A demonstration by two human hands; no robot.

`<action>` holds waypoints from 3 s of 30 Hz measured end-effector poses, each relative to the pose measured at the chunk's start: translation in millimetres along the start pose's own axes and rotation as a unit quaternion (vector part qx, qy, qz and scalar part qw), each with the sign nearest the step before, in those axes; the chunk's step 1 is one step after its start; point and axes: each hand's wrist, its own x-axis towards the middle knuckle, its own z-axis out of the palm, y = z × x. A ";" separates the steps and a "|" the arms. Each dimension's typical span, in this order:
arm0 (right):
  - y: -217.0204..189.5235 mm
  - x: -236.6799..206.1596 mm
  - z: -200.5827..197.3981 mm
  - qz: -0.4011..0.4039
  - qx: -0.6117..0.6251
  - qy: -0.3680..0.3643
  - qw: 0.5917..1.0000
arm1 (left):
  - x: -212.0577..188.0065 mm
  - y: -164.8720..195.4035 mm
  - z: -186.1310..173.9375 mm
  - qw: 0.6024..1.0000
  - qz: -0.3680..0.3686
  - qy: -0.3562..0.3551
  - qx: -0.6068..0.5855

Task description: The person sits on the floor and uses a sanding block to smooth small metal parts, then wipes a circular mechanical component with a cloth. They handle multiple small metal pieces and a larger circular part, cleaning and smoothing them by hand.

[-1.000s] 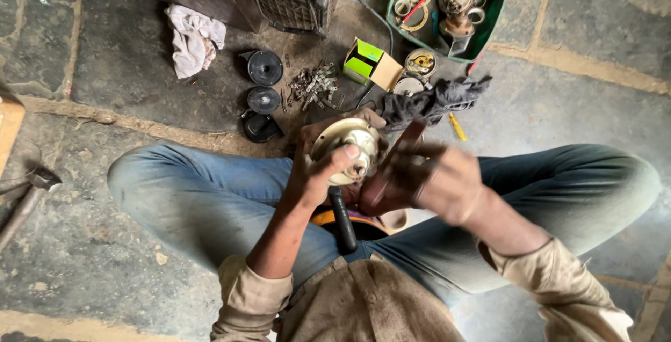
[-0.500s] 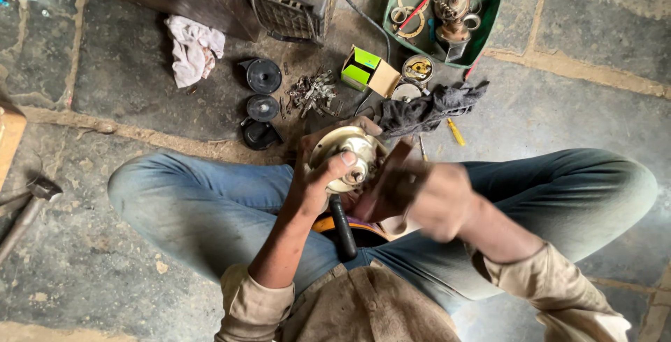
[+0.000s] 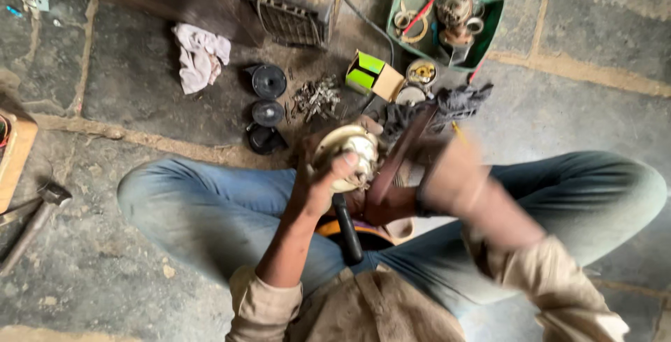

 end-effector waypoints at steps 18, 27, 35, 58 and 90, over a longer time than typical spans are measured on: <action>37.6 7.1 14.1 -0.228 0.096 0.331 0.911 | 9.5 -17.9 -0.2 0.987 0.027 0.051 -0.147; -19.8 8.1 -8.8 -0.485 -0.067 0.386 0.782 | -14.7 -82.5 -6.1 0.977 0.017 0.136 -0.161; -11.8 4.7 2.8 -0.423 -0.023 0.406 0.810 | -11.0 -75.4 -1.6 0.982 0.059 0.152 -0.093; -5.2 10.1 -6.6 -0.246 0.036 0.303 0.920 | -6.7 -51.6 3.8 0.969 0.053 0.093 -0.224; -19.4 19.1 -6.3 -0.096 -0.103 0.055 0.988 | 10.0 -48.1 2.8 0.962 0.022 0.100 -0.252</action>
